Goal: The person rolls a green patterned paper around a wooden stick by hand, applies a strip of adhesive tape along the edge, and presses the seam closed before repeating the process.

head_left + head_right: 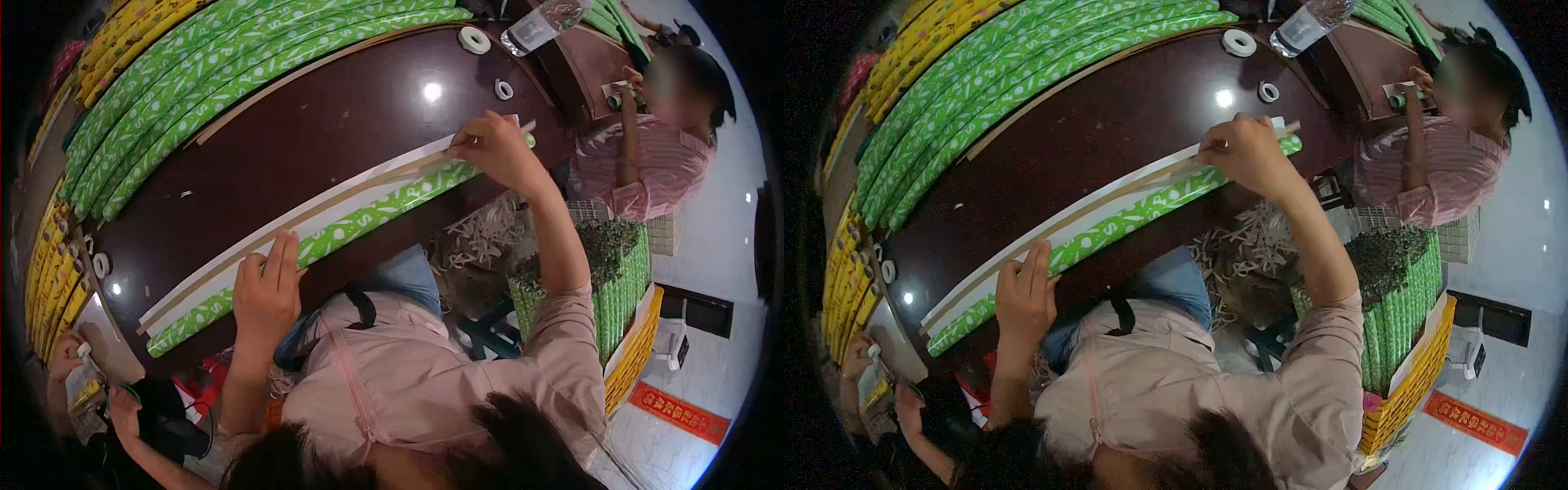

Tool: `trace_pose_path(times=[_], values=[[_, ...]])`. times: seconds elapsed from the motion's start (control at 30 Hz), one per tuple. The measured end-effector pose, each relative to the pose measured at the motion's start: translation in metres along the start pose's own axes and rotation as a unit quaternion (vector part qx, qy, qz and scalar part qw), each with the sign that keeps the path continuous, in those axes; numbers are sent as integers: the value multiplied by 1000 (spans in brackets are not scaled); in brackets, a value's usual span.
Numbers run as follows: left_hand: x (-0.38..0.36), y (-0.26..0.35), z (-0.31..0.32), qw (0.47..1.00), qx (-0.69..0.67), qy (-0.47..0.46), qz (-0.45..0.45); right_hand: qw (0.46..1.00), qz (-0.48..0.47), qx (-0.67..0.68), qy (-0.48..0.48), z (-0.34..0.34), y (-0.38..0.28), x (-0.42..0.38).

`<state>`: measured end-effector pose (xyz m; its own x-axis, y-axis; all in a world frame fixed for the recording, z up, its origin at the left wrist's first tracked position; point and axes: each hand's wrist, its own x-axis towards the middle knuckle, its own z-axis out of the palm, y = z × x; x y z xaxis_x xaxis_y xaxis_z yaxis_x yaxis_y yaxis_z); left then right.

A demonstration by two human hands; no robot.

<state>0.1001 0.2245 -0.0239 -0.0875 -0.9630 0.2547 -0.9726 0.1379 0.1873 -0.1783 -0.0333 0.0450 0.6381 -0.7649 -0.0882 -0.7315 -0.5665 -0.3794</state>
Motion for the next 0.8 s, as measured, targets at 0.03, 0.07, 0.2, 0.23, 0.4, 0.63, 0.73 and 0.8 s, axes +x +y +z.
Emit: trace_pose_path(times=[0.03,0.07,0.2,0.23,0.4,0.63,0.73,0.8], values=[[1,1,-1,1000,2,-1,0,998,27,37,-33,-11,13,3],[2,1,-1,1000,-2,0,1,994,57,74,-64,-23,27,4],[-1,0,4,1000,-9,10,-1,973,62,199,-96,-53,91,2],[-1,1,4,1000,-13,14,7,974,68,196,-89,-58,103,2],[0,0,2,1000,-5,-9,13,956,127,263,-38,-58,143,-6],[1,2,2,1000,-18,-10,-1,963,190,182,50,-31,131,-10],[2,3,1,1000,3,3,11,968,193,122,101,-16,136,-8],[2,3,1,1000,-7,-2,6,968,208,106,94,-12,135,-6]])
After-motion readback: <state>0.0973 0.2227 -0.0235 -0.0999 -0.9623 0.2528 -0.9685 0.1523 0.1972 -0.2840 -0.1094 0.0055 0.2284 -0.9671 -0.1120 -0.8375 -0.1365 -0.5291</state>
